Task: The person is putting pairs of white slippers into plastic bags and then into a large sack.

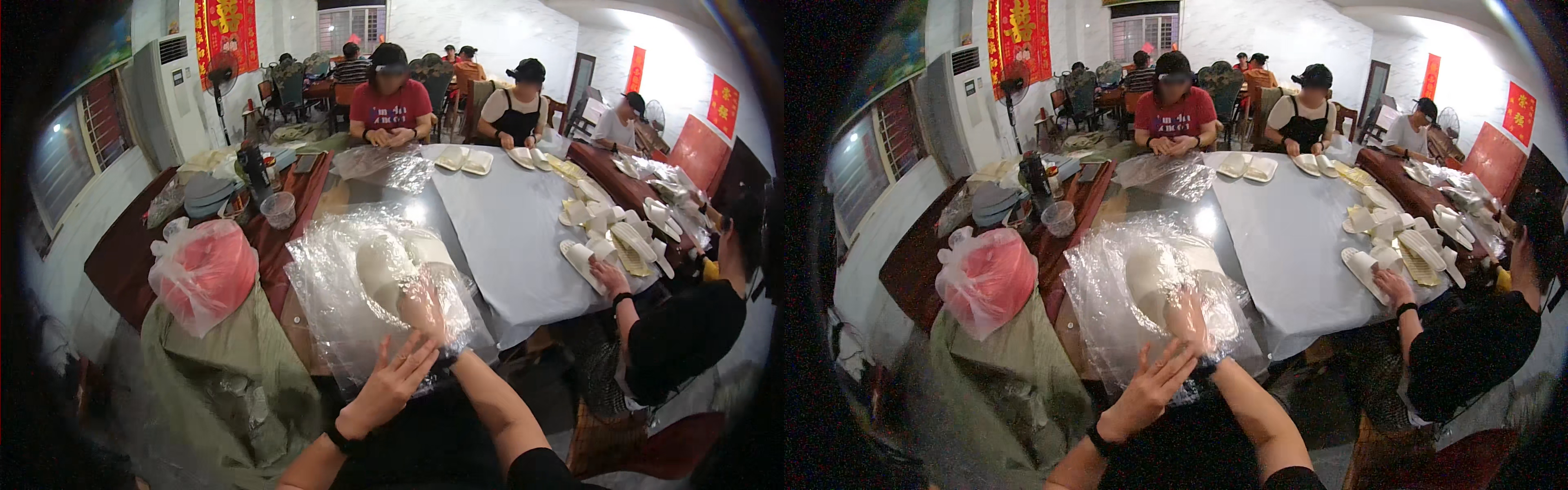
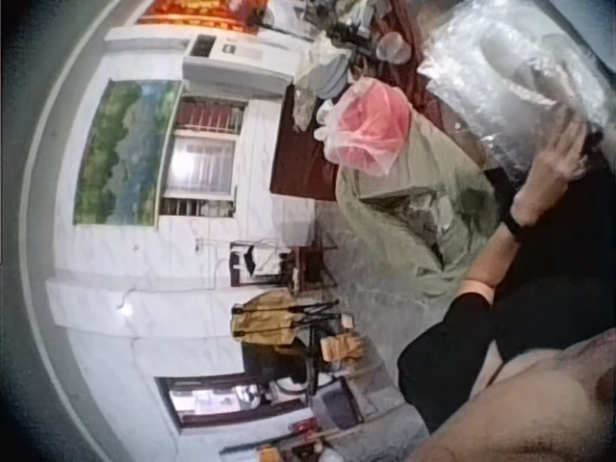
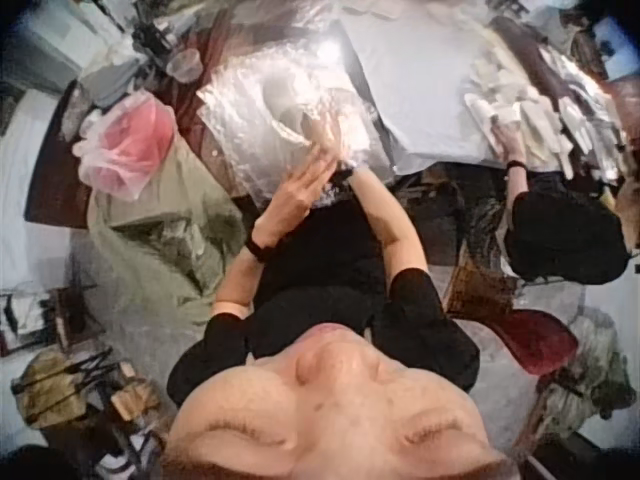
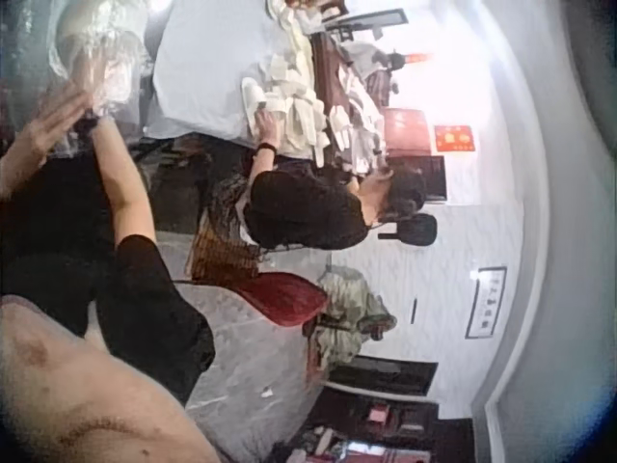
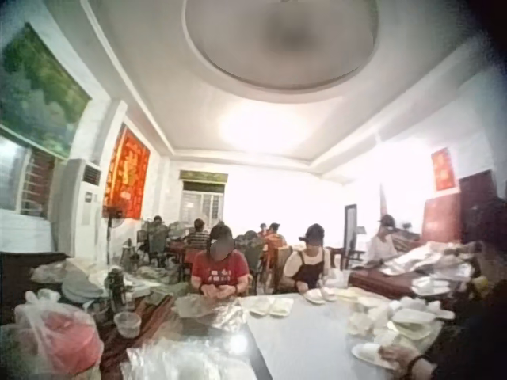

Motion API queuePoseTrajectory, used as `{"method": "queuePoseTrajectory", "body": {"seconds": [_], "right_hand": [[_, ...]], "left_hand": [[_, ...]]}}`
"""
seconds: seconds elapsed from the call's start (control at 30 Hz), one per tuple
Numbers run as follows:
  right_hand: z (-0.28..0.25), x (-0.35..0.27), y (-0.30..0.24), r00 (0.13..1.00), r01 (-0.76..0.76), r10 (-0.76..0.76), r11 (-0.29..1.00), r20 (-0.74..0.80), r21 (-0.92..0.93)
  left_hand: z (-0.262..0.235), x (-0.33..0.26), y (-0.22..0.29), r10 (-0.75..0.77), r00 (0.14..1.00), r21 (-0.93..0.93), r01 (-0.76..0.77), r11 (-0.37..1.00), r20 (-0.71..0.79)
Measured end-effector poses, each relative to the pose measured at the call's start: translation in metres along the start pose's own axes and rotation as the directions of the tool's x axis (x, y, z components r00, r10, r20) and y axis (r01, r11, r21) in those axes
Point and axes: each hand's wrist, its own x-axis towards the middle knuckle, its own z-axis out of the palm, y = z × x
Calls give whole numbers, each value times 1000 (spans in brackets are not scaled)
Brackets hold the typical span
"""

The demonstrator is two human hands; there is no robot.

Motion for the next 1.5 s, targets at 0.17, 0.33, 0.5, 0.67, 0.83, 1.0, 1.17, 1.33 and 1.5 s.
{"method": "queuePoseTrajectory", "body": {"seconds": [0.17,0.33,0.5,0.67,0.83,1.0,1.17,1.33,1.5], "right_hand": [[7,-1,-24,910,-170,107,977,401,125],[-4,-54,-5,965,-131,52,945,256,301],[-65,-136,-18,991,-11,3,998,135,54],[-95,-175,-11,989,127,-140,973,55,192],[-140,-171,32,952,92,13,941,-306,326],[-163,-139,66,968,249,-248,968,-39,19],[-134,-154,87,891,329,-338,941,304,85],[-149,-155,83,929,227,-275,952,250,205],[-140,-141,91,915,338,-343,939,211,61]], "left_hand": [[24,-33,-18,-103,992,2,103,995,71],[23,-51,-17,-64,982,-43,73,996,177],[15,-57,-24,-101,994,-205,109,973,47],[11,-30,-19,-207,977,-147,212,966,51],[40,-50,-35,-170,967,-16,176,984,188],[33,-51,-48,-148,977,7,149,989,155],[11,-60,-57,-134,967,-41,146,989,217],[-19,-72,-46,-207,946,-322,283,903,251],[-5,-80,-52,-247,953,-273,289,918,176]]}}
